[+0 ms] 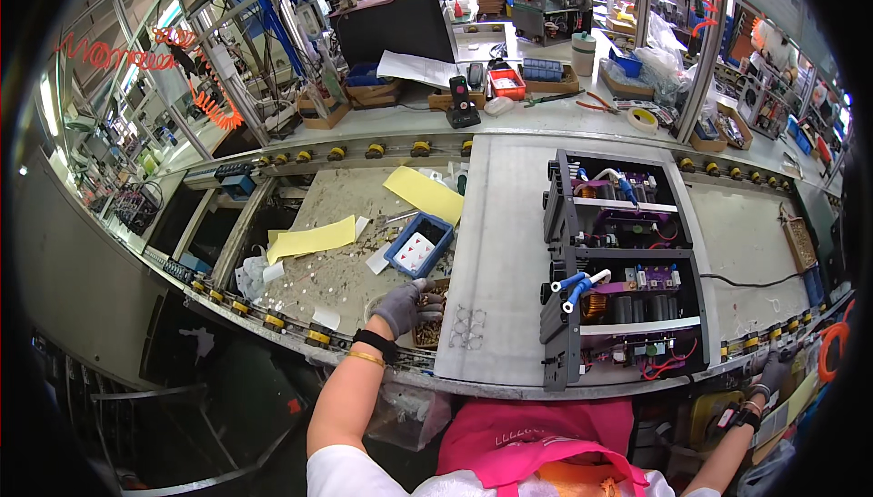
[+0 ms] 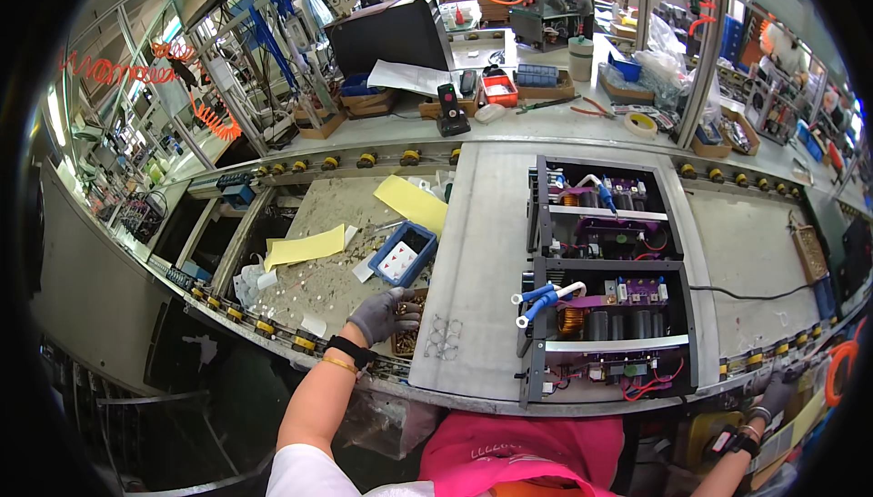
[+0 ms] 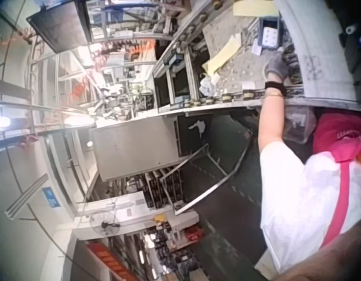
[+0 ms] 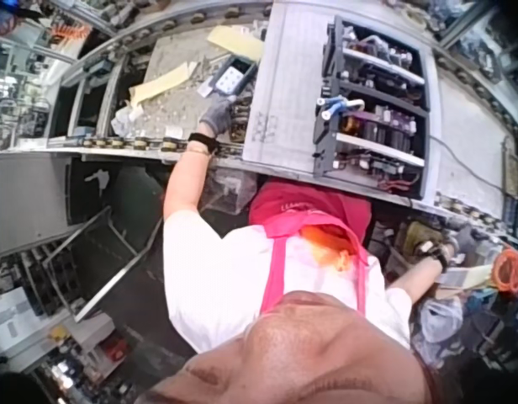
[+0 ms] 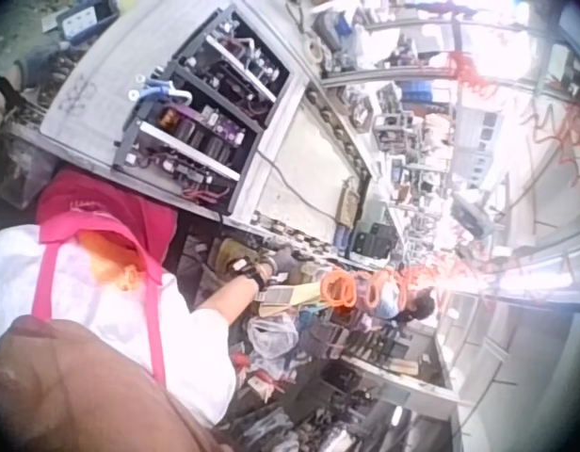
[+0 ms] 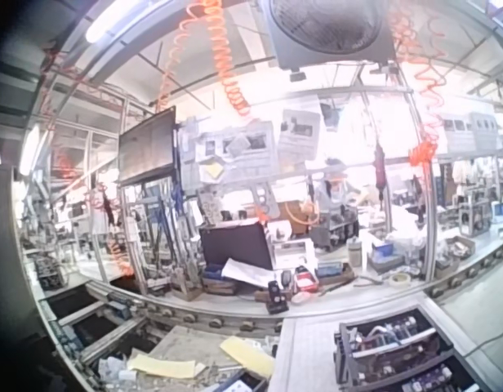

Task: The worker is assembling electronic power supplies or inverters on a factory production line, applying labels and using a pneumatic screwdriver to secure components.

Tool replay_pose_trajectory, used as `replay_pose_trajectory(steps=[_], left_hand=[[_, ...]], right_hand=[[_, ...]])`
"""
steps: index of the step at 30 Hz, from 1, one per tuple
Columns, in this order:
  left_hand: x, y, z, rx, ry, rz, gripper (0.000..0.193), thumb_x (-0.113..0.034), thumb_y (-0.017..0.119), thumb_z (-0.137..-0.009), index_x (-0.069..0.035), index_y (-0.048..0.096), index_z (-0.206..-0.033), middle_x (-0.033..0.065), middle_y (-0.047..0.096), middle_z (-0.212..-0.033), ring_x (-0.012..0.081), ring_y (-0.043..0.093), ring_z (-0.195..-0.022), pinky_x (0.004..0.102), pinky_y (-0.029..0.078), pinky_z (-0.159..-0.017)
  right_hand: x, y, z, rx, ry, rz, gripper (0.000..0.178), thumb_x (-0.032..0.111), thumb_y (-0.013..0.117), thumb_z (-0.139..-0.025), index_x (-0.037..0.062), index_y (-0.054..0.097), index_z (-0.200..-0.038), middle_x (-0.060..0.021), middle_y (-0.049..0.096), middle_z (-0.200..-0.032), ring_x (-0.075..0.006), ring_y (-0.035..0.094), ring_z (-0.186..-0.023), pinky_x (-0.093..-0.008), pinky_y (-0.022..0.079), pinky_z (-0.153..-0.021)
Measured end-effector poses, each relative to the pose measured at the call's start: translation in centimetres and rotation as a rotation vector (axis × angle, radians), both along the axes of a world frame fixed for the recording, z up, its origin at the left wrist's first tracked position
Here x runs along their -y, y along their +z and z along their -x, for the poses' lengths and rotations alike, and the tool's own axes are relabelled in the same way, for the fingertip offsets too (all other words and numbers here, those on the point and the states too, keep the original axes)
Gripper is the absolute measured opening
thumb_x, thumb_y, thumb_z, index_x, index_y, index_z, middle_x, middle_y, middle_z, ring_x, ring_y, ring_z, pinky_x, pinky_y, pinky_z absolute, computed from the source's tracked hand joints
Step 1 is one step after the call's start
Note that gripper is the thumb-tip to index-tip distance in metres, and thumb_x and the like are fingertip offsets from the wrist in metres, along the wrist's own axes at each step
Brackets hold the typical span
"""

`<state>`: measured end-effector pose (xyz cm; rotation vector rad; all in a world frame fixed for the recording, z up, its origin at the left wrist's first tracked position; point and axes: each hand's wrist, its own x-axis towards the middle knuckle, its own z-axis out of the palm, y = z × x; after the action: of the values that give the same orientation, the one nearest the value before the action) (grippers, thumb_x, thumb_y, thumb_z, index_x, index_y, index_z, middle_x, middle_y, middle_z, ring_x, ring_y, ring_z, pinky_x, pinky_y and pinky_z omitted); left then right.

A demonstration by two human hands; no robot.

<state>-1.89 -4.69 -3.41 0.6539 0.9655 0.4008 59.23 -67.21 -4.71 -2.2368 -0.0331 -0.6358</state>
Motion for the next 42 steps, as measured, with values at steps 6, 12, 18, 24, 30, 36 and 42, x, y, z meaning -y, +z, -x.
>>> replay_pose_trajectory(steps=[6,12,18,24,30,36,42], left_hand=[[1.3,0.8,0.3,0.046,0.016,-0.226,0.030,-0.007,0.057,-0.090,0.008,0.052,-0.115,0.0180,0.064,-0.098,0.0267,0.065,-0.085,0.0350,0.056,-0.077],[8.9,9.1,-1.3,0.043,0.013,-0.313,0.013,-0.017,0.062,-0.091,-0.006,0.059,-0.098,0.0030,0.059,-0.075,0.0069,0.049,-0.053,0.0182,0.038,-0.042],[20.0,12.9,-4.8,-0.078,-0.150,-0.256,0.013,-0.020,0.065,-0.087,-0.007,0.065,-0.089,-0.0002,0.055,-0.062,0.0109,0.048,-0.047,0.0234,0.036,-0.042],[25.2,12.2,-6.8,-0.101,-0.392,-0.334,0.021,-0.017,0.059,-0.092,-0.004,0.059,-0.109,-0.0002,0.055,-0.062,0.0056,0.043,-0.043,0.0179,0.034,-0.039],[26.4,11.8,-7.5,-0.100,-0.453,-0.351,0.022,-0.024,0.062,-0.091,-0.005,0.058,-0.101,-0.0022,0.050,-0.060,0.0056,0.041,-0.043,0.0187,0.031,-0.038],[27.3,13.0,-8.5,-0.004,-0.448,-0.258,0.032,-0.035,0.057,-0.094,-0.005,0.057,-0.104,-0.0021,0.049,-0.064,0.0056,0.041,-0.048,0.0178,0.033,-0.042],[27.7,13.1,-8.9,0.014,-0.390,-0.121,0.029,-0.034,0.051,-0.097,-0.006,0.055,-0.102,-0.0024,0.045,-0.065,0.0051,0.037,-0.047,0.0178,0.031,-0.040]], right_hand=[[0.9,-0.1,-1.1,0.062,-0.103,0.175,0.061,0.026,0.064,-0.086,-0.0027,0.042,-0.136,-0.0178,0.054,-0.132,-0.0275,0.054,-0.119,-0.0346,0.041,-0.099],[-1.8,13.1,9.2,0.642,0.072,-0.012,0.056,0.023,0.064,-0.086,0.0014,0.043,-0.133,-0.0174,0.059,-0.121,-0.0281,0.062,-0.100,-0.0402,0.049,-0.083],[-14.5,21.5,23.9,0.564,1.340,-1.240,0.059,0.013,0.063,-0.086,0.0037,0.035,-0.137,-0.0183,0.056,-0.118,-0.0298,0.063,-0.090,-0.0459,0.053,-0.072],[-21.9,19.0,32.4,-0.075,1.701,-1.545,0.065,0.002,0.062,-0.086,0.0060,0.028,-0.141,-0.0192,0.054,-0.116,-0.0316,0.065,-0.079,-0.0516,0.057,-0.061],[-24.0,15.5,36.3,-0.531,1.666,-1.754,0.066,0.001,0.065,-0.083,-0.0021,0.029,-0.138,-0.0186,0.060,-0.112,-0.0262,0.067,-0.081,-0.0464,0.056,-0.073],[-23.6,15.0,35.8,-0.441,1.755,-1.592,0.060,0.000,0.066,-0.084,-0.0022,0.037,-0.136,-0.0190,0.060,-0.110,-0.0257,0.067,-0.083,-0.0456,0.056,-0.077],[-22.7,15.1,34.7,-0.374,1.849,-1.475,0.065,-0.001,0.067,-0.082,-0.0005,0.035,-0.138,-0.0199,0.061,-0.109,-0.0293,0.066,-0.095,-0.0486,0.053,-0.085]])
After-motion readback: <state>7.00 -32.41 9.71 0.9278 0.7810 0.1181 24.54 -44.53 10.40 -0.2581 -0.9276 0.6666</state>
